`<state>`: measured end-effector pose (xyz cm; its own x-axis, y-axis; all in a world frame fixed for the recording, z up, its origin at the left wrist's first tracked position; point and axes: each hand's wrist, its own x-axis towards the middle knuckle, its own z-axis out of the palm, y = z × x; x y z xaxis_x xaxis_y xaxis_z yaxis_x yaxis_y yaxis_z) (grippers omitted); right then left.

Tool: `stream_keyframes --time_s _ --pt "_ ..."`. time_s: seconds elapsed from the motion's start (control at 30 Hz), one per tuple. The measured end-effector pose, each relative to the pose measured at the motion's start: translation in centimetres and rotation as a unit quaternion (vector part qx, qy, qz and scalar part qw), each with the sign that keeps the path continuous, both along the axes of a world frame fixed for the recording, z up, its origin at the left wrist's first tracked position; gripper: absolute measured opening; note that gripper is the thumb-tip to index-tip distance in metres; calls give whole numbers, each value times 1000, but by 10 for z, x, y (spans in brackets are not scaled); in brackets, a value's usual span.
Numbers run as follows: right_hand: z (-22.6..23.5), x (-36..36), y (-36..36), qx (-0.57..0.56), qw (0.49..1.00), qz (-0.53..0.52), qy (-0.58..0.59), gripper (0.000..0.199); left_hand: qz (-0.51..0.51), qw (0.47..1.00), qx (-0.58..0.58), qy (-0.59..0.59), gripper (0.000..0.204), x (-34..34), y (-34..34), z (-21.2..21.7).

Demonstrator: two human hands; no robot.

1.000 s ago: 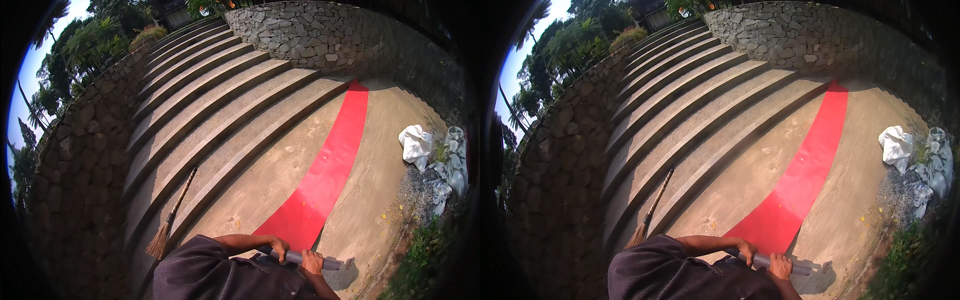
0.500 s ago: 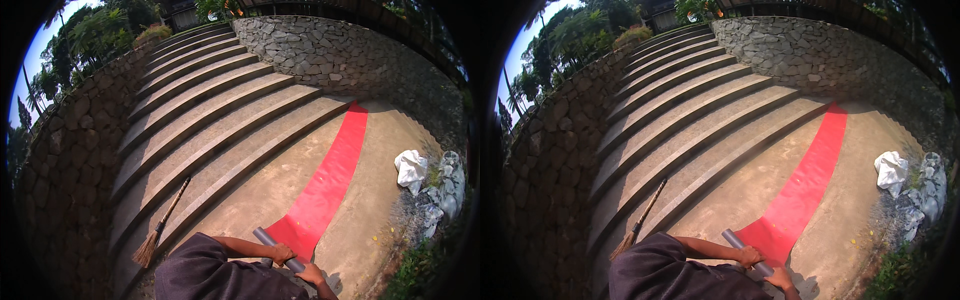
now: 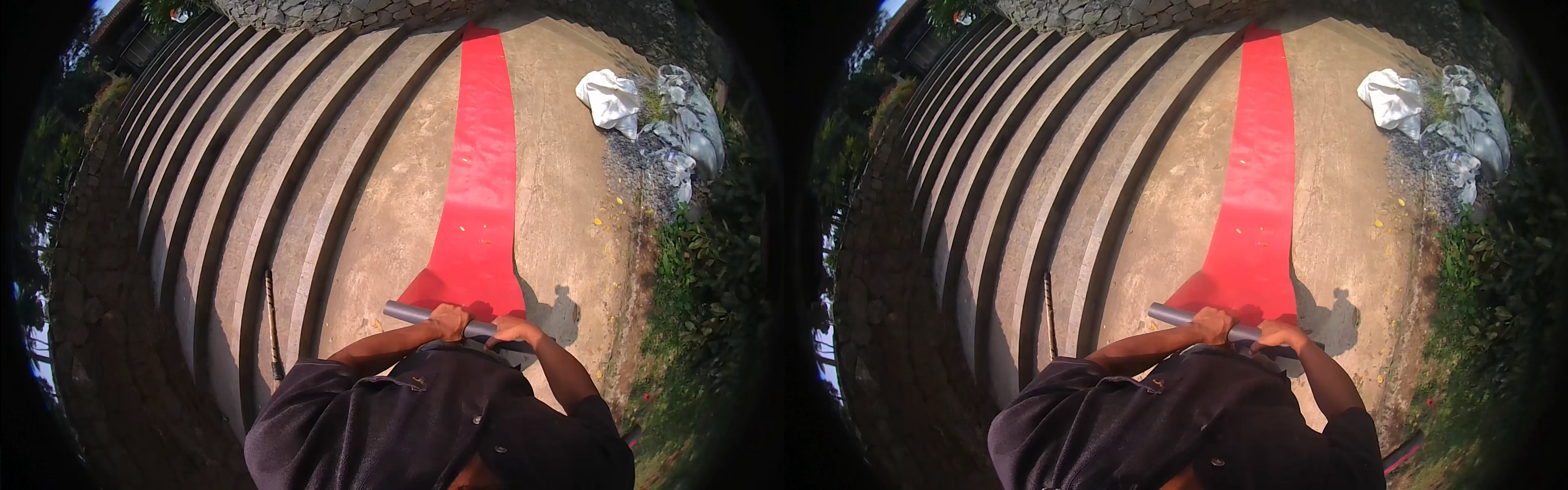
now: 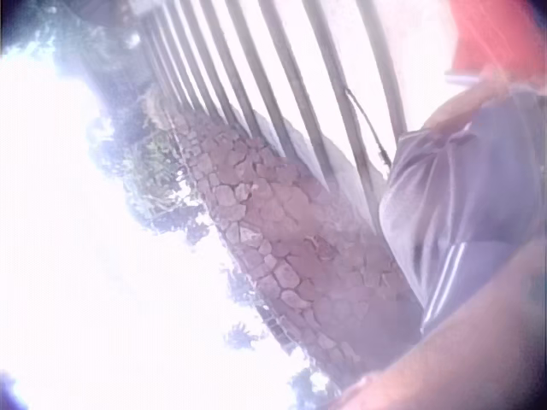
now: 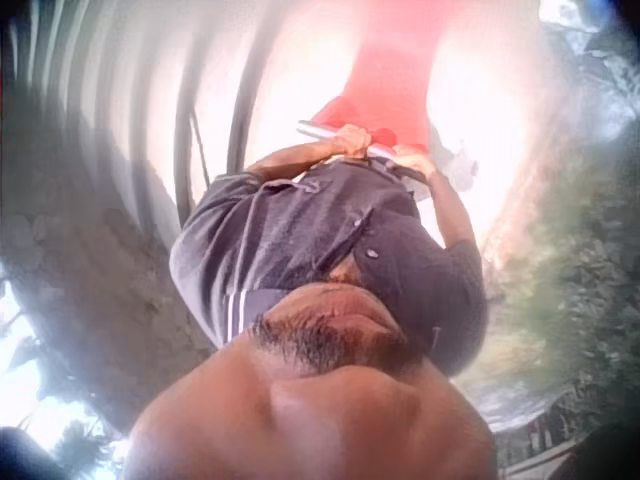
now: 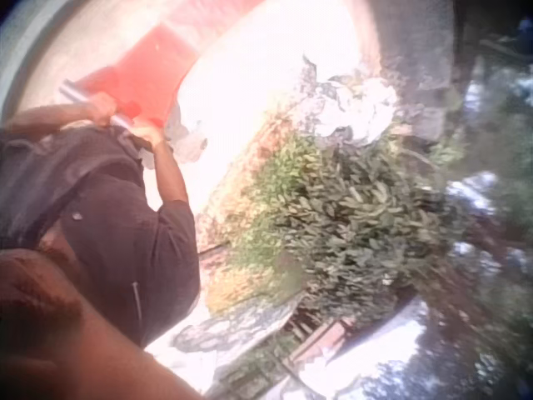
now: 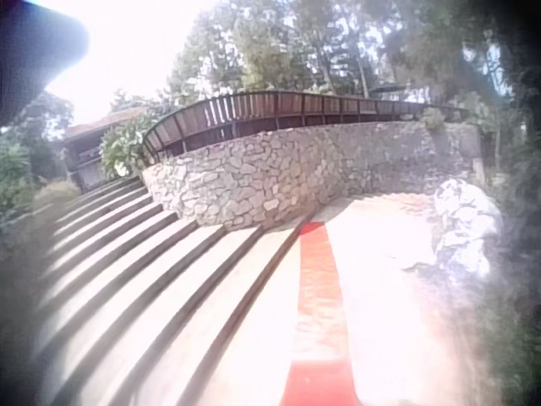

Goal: The person cuts a large red mat into strips using a utility knife, then rolls the strips into cylinders. The person works on a concrete surface near outdoor steps, handling the mat and knife throughout.

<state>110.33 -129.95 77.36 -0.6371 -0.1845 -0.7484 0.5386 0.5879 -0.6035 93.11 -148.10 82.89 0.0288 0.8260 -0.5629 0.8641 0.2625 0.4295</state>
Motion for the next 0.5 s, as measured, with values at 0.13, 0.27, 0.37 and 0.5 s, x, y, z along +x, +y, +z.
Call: stream_keyframes --time_s 0.13,0.27,0.37,0.5 --pt "29 11 -40 366 867 -52 335 72 37 993 -100 -48 58 -28 33 -15" --pt "36 -8 -7 219 963 -46 152 75 -19 998 58 -2 62 -23 32 7" --pt "10 -25 18 15 999 -41 29 78 -54 982 161 87 61 -17 23 -9" --pt "22 -32 -22 242 933 -44 261 67 36 999 10 -24 61 -37 18 -30"
